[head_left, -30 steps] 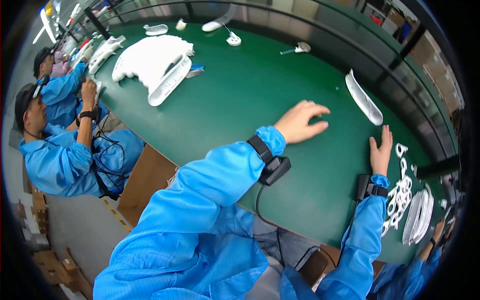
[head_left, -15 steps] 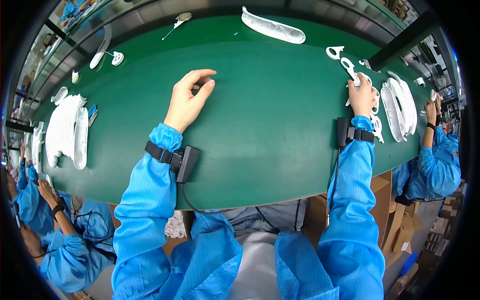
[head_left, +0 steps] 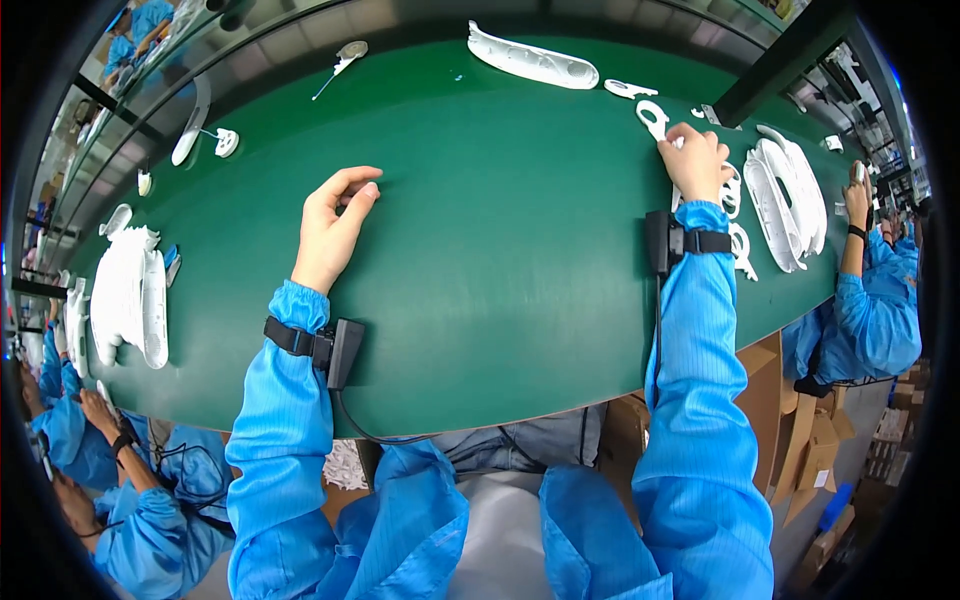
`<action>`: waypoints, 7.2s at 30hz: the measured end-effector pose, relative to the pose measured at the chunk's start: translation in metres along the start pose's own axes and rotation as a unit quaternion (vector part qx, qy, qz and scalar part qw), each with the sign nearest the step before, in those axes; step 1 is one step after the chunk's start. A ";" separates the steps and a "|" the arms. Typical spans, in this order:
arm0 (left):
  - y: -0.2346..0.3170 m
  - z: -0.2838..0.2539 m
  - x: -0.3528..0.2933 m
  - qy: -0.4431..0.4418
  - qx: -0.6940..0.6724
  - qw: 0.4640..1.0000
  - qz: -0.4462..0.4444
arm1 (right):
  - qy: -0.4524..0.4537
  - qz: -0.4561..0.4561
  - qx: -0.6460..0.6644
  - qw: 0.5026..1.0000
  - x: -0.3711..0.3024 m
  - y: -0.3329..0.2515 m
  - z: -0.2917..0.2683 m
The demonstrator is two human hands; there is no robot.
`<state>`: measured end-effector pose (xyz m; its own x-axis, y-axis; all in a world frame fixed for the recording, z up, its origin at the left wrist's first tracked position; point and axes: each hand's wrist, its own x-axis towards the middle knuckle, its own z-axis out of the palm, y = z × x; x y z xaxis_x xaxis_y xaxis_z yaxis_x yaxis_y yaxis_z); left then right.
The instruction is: Assembling white plastic face shield components by snapping pieces together at a factory workbench.
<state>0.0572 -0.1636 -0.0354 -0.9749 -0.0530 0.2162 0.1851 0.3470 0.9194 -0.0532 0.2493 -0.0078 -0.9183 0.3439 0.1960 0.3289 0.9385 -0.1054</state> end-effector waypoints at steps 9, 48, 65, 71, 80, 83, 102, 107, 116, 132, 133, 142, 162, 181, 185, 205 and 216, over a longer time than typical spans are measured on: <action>-0.002 -0.004 0.009 -0.006 -0.012 0.999 -0.031 | 0.045 -0.186 0.087 0.978 0.059 -0.042 0.038; -0.040 -0.041 0.031 0.152 0.002 0.987 0.044 | -0.225 -0.162 0.524 0.806 -0.079 -0.080 0.013; -0.122 -0.183 0.179 0.234 0.461 0.810 -0.276 | -0.192 -0.291 0.434 0.831 -0.075 -0.074 0.002; -0.098 -0.218 0.168 0.408 0.087 0.906 0.074 | -0.174 -0.310 0.455 0.816 -0.077 -0.080 0.014; 0.088 -0.033 0.046 -0.132 0.272 0.933 0.192 | -0.219 -0.194 0.595 0.749 -0.058 -0.064 0.028; 0.070 0.027 0.008 -0.191 0.428 0.841 0.271 | -0.200 -0.233 0.580 0.755 -0.061 -0.069 0.024; 0.035 0.003 -0.004 0.008 0.306 0.950 0.056 | -0.079 -0.351 0.365 0.859 -0.080 -0.074 0.014; 0.035 -0.007 0.002 -0.025 0.293 0.953 0.068 | -0.099 -0.331 0.385 0.856 -0.077 -0.080 0.013; 0.043 -0.029 -0.028 -0.091 0.455 0.863 0.202 | -0.127 -0.349 0.418 0.829 -0.065 -0.058 0.037; 0.012 -0.292 -0.128 0.159 0.462 0.848 -0.205 | -0.130 -0.332 0.439 0.825 -0.071 -0.072 0.027; 0.007 -0.294 -0.132 0.160 0.462 0.848 -0.206 | -0.131 -0.329 0.435 0.828 -0.072 -0.072 0.026; 0.002 -0.291 -0.115 0.306 0.678 0.664 -0.073 | -0.125 -0.321 0.437 0.831 -0.078 -0.072 0.023; -0.074 -0.212 0.105 0.070 0.673 0.724 -0.137 | -0.124 -0.325 0.455 0.820 -0.078 -0.073 0.017; 0.041 -0.001 0.029 -0.052 0.375 0.925 0.023 | -0.110 -0.384 0.375 0.836 -0.088 -0.077 -0.001; 0.042 0.006 0.026 -0.148 0.304 0.940 -0.040 | -0.049 -0.360 0.413 0.835 -0.093 -0.078 -0.003; 0.051 0.019 -0.003 -0.088 0.269 0.944 0.168 | 0.059 -0.503 0.322 0.800 -0.150 -0.119 -0.012; 0.052 0.023 0.000 -0.063 0.311 0.934 0.163 | -0.041 -0.407 0.347 0.844 -0.166 -0.130 -0.012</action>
<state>0.0641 -0.1243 0.0044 -0.8930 0.2482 0.3755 0.4061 0.8040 0.4343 0.0592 0.0703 -0.0146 -0.7992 -0.4361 0.4136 -0.6006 0.6080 -0.5193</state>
